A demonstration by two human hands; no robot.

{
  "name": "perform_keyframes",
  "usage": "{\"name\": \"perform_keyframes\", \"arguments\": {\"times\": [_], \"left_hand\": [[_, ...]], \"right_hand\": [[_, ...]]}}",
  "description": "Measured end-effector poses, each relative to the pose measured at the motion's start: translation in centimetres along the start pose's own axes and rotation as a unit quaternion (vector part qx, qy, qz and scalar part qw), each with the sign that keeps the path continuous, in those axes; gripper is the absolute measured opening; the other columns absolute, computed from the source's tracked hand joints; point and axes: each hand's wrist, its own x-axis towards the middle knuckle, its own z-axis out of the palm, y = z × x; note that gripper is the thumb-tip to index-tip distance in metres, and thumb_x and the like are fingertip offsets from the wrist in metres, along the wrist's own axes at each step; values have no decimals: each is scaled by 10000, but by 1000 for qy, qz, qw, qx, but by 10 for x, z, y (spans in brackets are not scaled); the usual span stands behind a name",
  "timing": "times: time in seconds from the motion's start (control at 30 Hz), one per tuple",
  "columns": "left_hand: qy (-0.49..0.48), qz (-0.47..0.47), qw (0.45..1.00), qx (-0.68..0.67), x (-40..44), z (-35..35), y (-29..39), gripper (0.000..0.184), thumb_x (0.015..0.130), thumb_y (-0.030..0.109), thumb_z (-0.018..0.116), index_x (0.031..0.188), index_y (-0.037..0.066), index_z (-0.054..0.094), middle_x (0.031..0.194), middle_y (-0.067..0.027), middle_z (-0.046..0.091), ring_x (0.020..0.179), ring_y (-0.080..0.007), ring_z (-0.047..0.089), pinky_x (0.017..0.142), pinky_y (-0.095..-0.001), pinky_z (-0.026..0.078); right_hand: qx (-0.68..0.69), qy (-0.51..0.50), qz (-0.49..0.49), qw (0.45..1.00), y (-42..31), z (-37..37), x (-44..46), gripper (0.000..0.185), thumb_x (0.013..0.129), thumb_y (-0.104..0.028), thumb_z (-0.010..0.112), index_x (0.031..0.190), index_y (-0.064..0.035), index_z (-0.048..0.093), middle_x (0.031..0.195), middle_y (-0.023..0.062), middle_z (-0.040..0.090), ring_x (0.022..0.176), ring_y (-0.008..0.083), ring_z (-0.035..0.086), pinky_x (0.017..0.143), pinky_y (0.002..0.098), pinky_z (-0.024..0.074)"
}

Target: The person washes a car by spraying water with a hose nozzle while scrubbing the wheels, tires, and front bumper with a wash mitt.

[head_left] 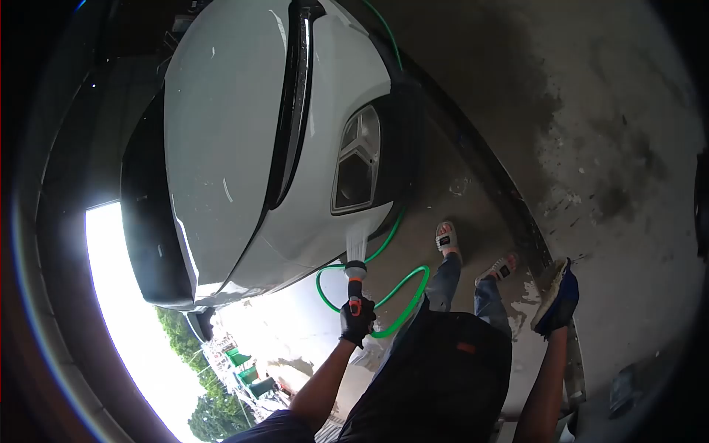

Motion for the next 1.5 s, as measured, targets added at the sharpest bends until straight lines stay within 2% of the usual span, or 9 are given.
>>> {"name": "perform_keyframes", "arguments": {"times": [0.13, 0.23, 0.3, 0.5, 0.7, 0.9, 1.0, 1.23, 1.5], "left_hand": [[44, -136, 970, -195, -18, -34, -71, 179, 901, 151, 695, 755, 102, 605, 593, -49, 545, 482, -230, 570, 471, -379, 485], [28, -236, 945, -227, -40, -35, -95, 126, 897, 162, 705, 867, 42, 680, 603, -60, 529, 477, -262, 533, 520, -460, 518], [-113, -51, 992, -35, -46, -31, -105, 184, 895, 145, 736, 965, -23, 712, 712, -133, 662, 589, -302, 659, 603, -465, 586], [-99, -165, 948, -255, -47, 61, -45, 242, 916, 159, 725, 1065, -32, 710, 829, -159, 686, 682, -340, 695, 658, -480, 592], [132, -266, 860, -414, -10, 145, -17, 311, 925, 230, 720, 1213, 119, 677, 876, -130, 636, 701, -296, 646, 591, -466, 503], [155, -247, 935, -204, 55, 259, 72, 203, 868, 269, 800, 990, 127, 721, 599, -87, 544, 497, -244, 500, 502, -438, 404], [138, -165, 975, -51, 76, 328, 164, 562, 753, 350, 891, 1194, 71, 683, 969, -159, 727, 831, -312, 706, 741, -469, 551], [-15, -84, 995, 57, 117, 415, 344, 567, 829, 517, 725, 1181, 72, 731, 1067, -224, 755, 1024, -403, 729, 832, -475, 579], [266, -238, 927, -119, 126, 451, 382, 536, 837, 470, 711, 1084, -5, 739, 940, -215, 761, 835, -379, 747, 713, -505, 548]], "right_hand": [[111, 31, 149, 982, -59, -63, -34, 505, 1100, -538, 448, 1298, -103, 608, 1262, 30, 607, 1117, 180, 564, 998, 362, 471], [37, 37, 193, 980, -110, -97, -80, 459, 1087, -583, 433, 820, -215, 493, 683, -37, 424, 649, 139, 449, 581, 328, 356], [0, 45, 208, 977, -142, -102, -78, 455, 1085, -587, 432, 831, -215, 500, 698, -37, 435, 661, 142, 456, 593, 331, 362], [-36, 29, 185, 982, -246, -89, -10, 447, 1081, -596, 430, 866, -215, 520, 744, -37, 467, 698, 150, 476, 629, 339, 378], [-59, 12, 149, 987, -345, -75, 63, 444, 1077, -605, 427, 900, -214, 541, 790, -37, 499, 735, 158, 497, 664, 348, 395], [-68, 37, 143, 987, -439, -104, 128, 446, 1073, -615, 425, 934, -214, 562, 836, -38, 531, 772, 166, 517, 700, 356, 412], [-76, 61, 154, 983, -489, -124, 147, 448, 1070, -620, 423, 951, -214, 572, 859, -38, 547, 790, 170, 527, 718, 361, 420], [-56, 117, 179, 975, -556, -179, 188, 458, 1066, -631, 421, 992, -214, 596, 913, -38, 584, 833, 179, 551, 759, 371, 440], [-33, 125, 243, 961, -607, -277, 274, 477, 1060, -643, 417, 1037, -213, 623, 974, -38, 626, 882, 189, 578, 807, 382, 463]]}}
